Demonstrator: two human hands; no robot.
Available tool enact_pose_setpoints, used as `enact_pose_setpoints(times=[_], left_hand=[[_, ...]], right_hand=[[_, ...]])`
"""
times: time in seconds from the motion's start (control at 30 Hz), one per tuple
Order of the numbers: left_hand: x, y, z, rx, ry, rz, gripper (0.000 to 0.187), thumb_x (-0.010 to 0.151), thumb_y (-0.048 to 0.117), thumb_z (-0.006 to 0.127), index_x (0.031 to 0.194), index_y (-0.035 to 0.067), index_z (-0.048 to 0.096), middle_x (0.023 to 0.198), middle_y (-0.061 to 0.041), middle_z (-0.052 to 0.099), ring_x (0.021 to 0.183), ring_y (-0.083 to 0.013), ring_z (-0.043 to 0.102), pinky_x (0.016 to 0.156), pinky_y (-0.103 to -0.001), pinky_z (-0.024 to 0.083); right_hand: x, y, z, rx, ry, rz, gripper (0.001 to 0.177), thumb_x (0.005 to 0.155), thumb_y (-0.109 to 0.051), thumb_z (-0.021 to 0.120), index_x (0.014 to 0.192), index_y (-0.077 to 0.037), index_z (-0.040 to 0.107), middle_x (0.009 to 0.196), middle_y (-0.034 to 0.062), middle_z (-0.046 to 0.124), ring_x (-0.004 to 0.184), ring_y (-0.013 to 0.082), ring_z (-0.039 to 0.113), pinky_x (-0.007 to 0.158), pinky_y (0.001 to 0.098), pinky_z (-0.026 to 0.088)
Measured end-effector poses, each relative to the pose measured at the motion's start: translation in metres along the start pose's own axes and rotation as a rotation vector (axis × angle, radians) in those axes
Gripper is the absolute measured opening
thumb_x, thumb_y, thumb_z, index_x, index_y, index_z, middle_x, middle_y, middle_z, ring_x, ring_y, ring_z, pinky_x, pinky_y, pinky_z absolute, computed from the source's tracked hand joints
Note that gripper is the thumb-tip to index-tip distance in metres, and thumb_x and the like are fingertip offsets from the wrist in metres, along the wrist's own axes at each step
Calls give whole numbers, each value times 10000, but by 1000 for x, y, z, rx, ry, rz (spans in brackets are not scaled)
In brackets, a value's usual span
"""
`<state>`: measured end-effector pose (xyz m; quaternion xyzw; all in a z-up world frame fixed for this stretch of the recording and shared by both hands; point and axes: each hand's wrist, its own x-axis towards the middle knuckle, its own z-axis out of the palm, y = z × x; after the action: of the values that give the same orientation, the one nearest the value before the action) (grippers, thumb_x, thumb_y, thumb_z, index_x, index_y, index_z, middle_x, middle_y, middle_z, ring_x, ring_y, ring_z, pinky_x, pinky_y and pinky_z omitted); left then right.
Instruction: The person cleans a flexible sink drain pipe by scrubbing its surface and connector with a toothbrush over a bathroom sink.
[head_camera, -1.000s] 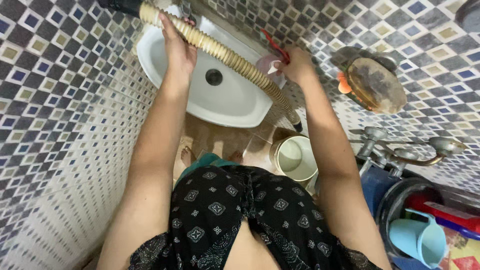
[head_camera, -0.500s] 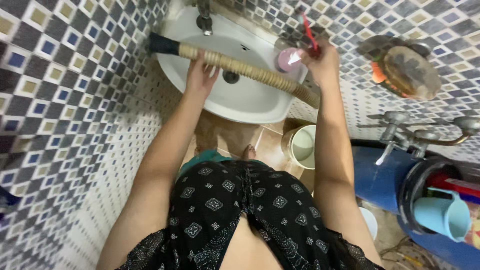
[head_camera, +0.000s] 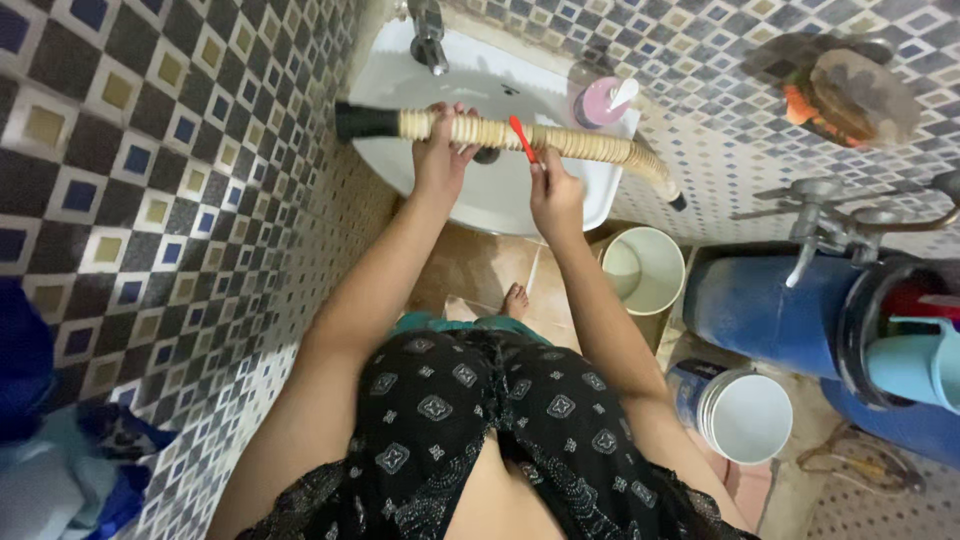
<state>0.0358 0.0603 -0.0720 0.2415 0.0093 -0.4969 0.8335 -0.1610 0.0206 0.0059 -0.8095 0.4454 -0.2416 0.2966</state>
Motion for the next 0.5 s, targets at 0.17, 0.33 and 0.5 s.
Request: enact_pose_setpoints(times=[0.17,0.33,0.5], left_hand=[[2,-1,12,31,151,41,190,940,208,706,1080,167,585,1118,-3,673,1101,-225,684,942,-563,556],[-9,-7,33,135,208,63,218,932,206,720,1079,132,576,1100,-23,679,1075,-226,692,933,-518,568],[-7,-19,40,105,303,155,244,913,167,732,1079,114,561,1024,-56,665,985,-225,687,901,-462,577]], right_hand=[[-26,0,10,40,11,-177,79,1007,-102,601,1061,-46,584,883,221,697,794,424,672,665,502,502],[-18,-6,-3,-22,-5,-173,77,1003,-106,617,1020,-30,621,829,224,677,741,437,646,653,520,478],[-29,0,-35,82,147,-216,78,1013,-75,603,1058,-24,640,837,229,653,746,432,646,652,490,492]])
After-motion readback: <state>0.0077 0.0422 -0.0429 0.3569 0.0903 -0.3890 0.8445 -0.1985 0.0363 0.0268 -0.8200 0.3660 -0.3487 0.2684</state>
